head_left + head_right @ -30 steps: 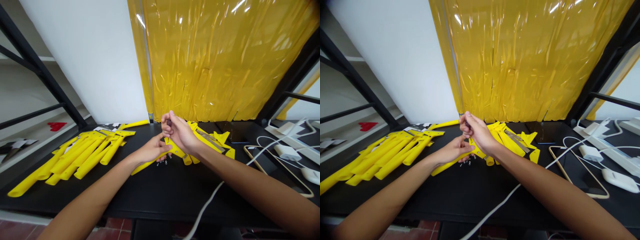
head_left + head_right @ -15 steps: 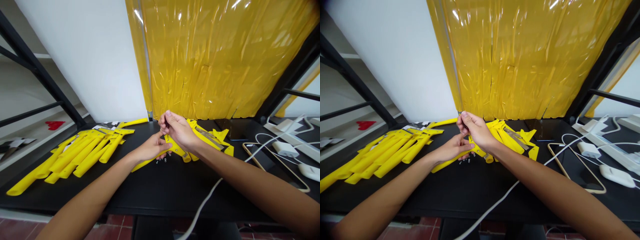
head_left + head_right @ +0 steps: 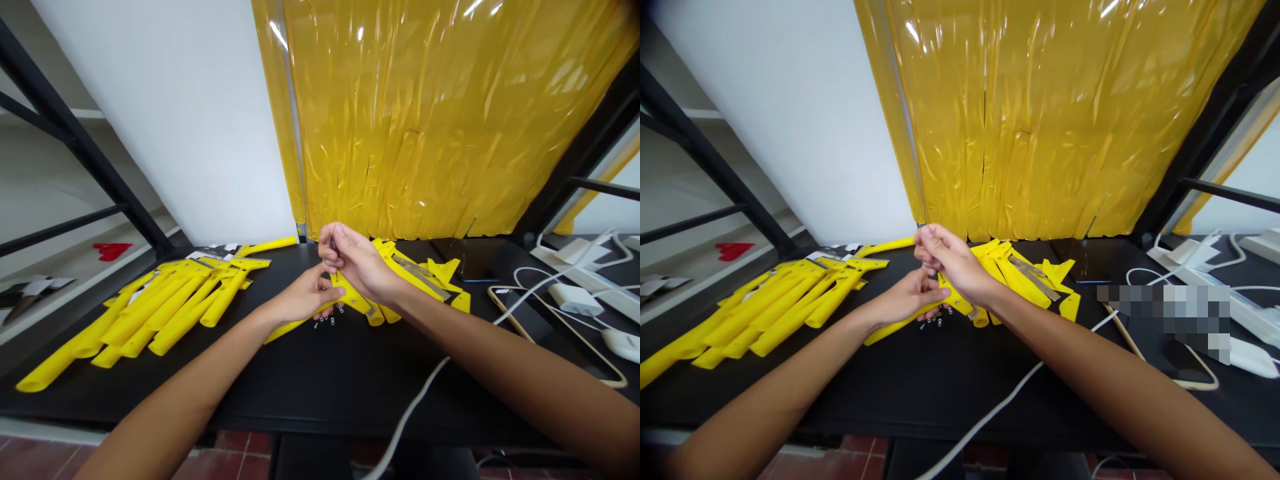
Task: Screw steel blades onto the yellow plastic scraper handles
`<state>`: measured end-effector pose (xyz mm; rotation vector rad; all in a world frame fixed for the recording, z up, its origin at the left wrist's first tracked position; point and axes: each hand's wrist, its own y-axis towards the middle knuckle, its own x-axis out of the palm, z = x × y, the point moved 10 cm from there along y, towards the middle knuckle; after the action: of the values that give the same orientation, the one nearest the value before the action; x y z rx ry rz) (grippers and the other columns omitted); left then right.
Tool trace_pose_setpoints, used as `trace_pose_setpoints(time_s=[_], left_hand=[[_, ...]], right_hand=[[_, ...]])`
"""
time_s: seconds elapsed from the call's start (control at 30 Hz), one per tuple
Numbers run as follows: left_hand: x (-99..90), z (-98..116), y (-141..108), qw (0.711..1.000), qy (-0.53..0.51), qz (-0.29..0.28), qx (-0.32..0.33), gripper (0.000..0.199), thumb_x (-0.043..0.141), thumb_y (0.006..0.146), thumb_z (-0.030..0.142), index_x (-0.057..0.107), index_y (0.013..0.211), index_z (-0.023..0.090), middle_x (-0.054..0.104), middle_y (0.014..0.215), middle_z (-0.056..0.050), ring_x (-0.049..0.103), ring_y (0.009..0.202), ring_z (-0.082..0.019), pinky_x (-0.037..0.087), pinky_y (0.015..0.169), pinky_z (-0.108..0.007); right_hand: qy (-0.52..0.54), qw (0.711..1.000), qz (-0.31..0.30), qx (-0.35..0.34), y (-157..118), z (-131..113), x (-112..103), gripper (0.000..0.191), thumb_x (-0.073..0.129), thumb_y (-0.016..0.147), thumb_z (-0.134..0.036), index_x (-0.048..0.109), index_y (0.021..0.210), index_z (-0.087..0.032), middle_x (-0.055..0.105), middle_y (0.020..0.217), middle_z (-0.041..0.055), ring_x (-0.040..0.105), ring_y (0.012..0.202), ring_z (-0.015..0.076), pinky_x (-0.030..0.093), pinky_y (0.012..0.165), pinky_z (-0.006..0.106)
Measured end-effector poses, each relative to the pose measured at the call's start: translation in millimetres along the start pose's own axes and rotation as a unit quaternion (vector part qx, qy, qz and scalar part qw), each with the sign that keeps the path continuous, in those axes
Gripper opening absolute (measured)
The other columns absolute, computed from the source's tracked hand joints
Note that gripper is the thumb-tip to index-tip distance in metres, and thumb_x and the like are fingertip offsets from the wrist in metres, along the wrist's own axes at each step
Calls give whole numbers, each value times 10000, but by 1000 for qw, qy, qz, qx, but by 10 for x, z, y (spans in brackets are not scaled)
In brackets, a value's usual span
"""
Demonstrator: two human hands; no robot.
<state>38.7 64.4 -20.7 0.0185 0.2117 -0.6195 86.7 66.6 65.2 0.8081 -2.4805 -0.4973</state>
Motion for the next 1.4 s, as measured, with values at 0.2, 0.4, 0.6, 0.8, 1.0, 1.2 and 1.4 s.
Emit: trace_pose_setpoints(time_s=[0.2,0.4,0.6,0.8,1.0,1.2,1.4], left_hand=[[33,7,-9,1000,16,-24,7,354,669,881,452,484,980,167,562,597,43,483,436,-74,373,419,-198],[6,-6,-6,1000,-5,-13,12,493,690,872,428,379,1178,199,605,684,44,519,466,-91,394,424,-203],[28,-12,-11,1000,17,-23,10,409,671,883,441,423,1080,183,559,634,50,522,472,-96,396,434,-207],[17,-52,3,1000,12,-11,0,539,687,877,393,363,1260,195,582,663,50,530,477,-104,401,425,-205],[-104,137,-35,1000,11,5,25,480,652,898,365,392,1273,217,587,737,30,509,491,-85,370,439,-200],[-477,402,-100,965,198,121,121,433,585,933,284,425,1332,234,539,717,42,533,582,-106,421,559,-240],[-482,264,-7,979,163,81,93,397,586,931,302,414,1280,229,548,706,40,524,540,-97,383,510,-216]], right_hand=[[-53,999,2,-4,-6,-10,19,327,598,927,-489,628,828,-178,557,741,-7,501,636,98,414,614,256],[39,998,38,-23,-2,-35,-41,251,693,878,-419,526,894,-233,439,662,-73,383,564,81,391,598,242],[6,1000,12,5,-14,23,3,293,592,934,-475,606,875,-188,534,737,-15,472,627,100,410,611,259],[34,999,32,5,2,49,-64,300,613,913,-503,559,860,-213,402,691,-44,365,603,96,339,573,240],[-70,988,130,-47,93,-432,-406,411,580,861,-644,571,841,-234,345,650,-65,246,513,93,280,493,251],[-440,894,23,81,136,-258,-704,365,720,784,-538,713,779,-173,634,736,17,518,682,130,396,648,280],[-470,818,-177,281,-133,419,-702,301,776,708,-456,733,787,-169,701,778,22,567,703,157,417,665,298]])
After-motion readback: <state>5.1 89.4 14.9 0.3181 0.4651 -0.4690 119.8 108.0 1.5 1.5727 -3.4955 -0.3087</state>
